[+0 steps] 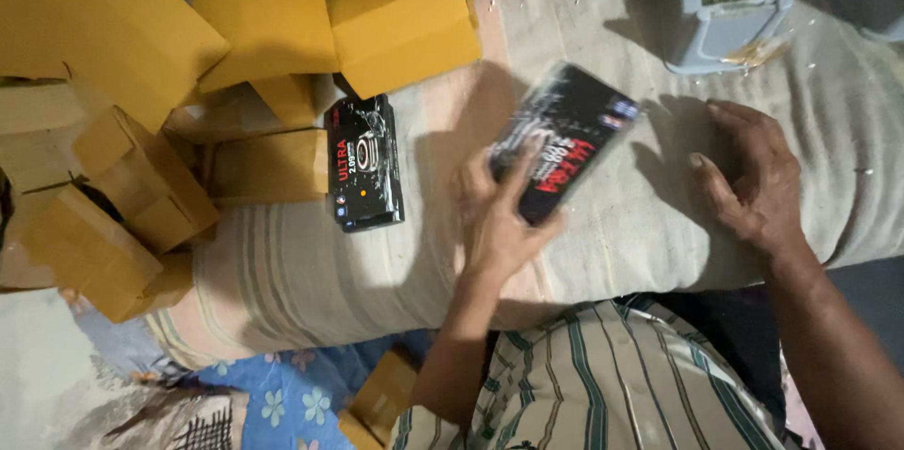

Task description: The person packs smartwatch retail boxes into yellow cardboard cartons. They place a smartwatch box into a carton, fold the carton flaps closed, and press the box together, repeating this for several boxes on the padded work surface.

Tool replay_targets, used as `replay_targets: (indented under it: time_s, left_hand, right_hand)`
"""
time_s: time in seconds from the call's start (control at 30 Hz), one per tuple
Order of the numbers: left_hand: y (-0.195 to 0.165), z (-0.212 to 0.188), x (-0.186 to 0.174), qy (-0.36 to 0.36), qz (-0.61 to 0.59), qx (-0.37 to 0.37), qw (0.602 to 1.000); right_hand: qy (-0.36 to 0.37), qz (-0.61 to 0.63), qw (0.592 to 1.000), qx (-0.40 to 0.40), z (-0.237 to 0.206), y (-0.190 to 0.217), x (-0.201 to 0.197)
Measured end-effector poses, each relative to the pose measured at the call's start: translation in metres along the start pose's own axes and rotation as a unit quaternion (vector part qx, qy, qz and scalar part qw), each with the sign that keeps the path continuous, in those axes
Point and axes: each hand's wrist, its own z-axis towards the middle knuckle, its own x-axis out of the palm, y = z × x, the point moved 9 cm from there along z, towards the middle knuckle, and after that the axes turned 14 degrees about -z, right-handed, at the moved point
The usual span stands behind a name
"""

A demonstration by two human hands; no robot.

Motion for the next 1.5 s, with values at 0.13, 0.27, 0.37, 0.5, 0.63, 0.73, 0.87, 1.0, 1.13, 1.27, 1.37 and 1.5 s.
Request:
replay_targets:
  time_s: [0.13, 0.27, 0.37, 0.5, 0.63, 0.73, 0.87, 1.0, 1.13, 1.27, 1.37, 1.5]
  left_hand:
    - [0.058, -0.028, -0.101, -0.183, 0.083, -0.072, 0.977]
    - [0.125, -0.03, -0.139, -0.223, 0.255, -0.182, 0.923]
    - [0.154, -0.028, -0.134, -0.189, 0.282, -0.216, 0.916]
    - [0.177, -0.018, -0.127, -0.145, 0.258, -0.265, 0.918]
    - [0.187, -0.002, -0.124, -0.107, 0.24, -0.317, 0.911]
    - [0.198, 0.01, -0.119, -0.069, 0.218, -0.367, 0.902]
    - [0.206, 0.012, -0.119, -0.012, 0.227, -0.371, 0.9]
    - [0.203, -0.007, -0.125, -0.016, 0.262, -0.375, 0.889]
    - [0.184, -0.015, -0.13, -0.067, 0.224, -0.314, 0.92]
    - [0.179, -0.015, -0.136, -0.082, 0.218, -0.339, 0.912]
    - [0.176, -0.007, -0.133, -0.053, 0.225, -0.327, 0.916]
    - [0.18, -0.006, -0.129, -0.056, 0.234, -0.319, 0.917]
  right_hand:
    - [0.048, -0.074, 0.996, 0.003, -0.003, 0.006, 0.01]
    - [0.057, -0.114, 0.992, -0.001, 0.001, 0.009, 0.011]
    - [0.041, -0.075, 0.996, -0.017, 0.001, 0.011, 0.006]
    - [0.047, -0.1, 0.994, -0.015, -0.003, 0.007, 0.009]
    - [0.044, -0.117, 0.992, -0.021, -0.002, 0.004, 0.011]
    - [0.041, -0.13, 0.99, -0.036, -0.002, 0.006, 0.01]
    - [0.042, -0.126, 0.99, -0.037, -0.004, 0.007, 0.012]
    - [0.038, -0.115, 0.992, -0.034, -0.002, 0.003, 0.011]
    - [0.05, -0.138, 0.988, -0.043, -0.001, 0.002, 0.013]
    - [0.053, -0.139, 0.988, -0.036, 0.0, 0.003, 0.015]
    - [0.039, -0.121, 0.991, -0.037, 0.0, 0.006, 0.011]
    - [0.033, -0.132, 0.99, -0.043, 0.001, 0.008, 0.006]
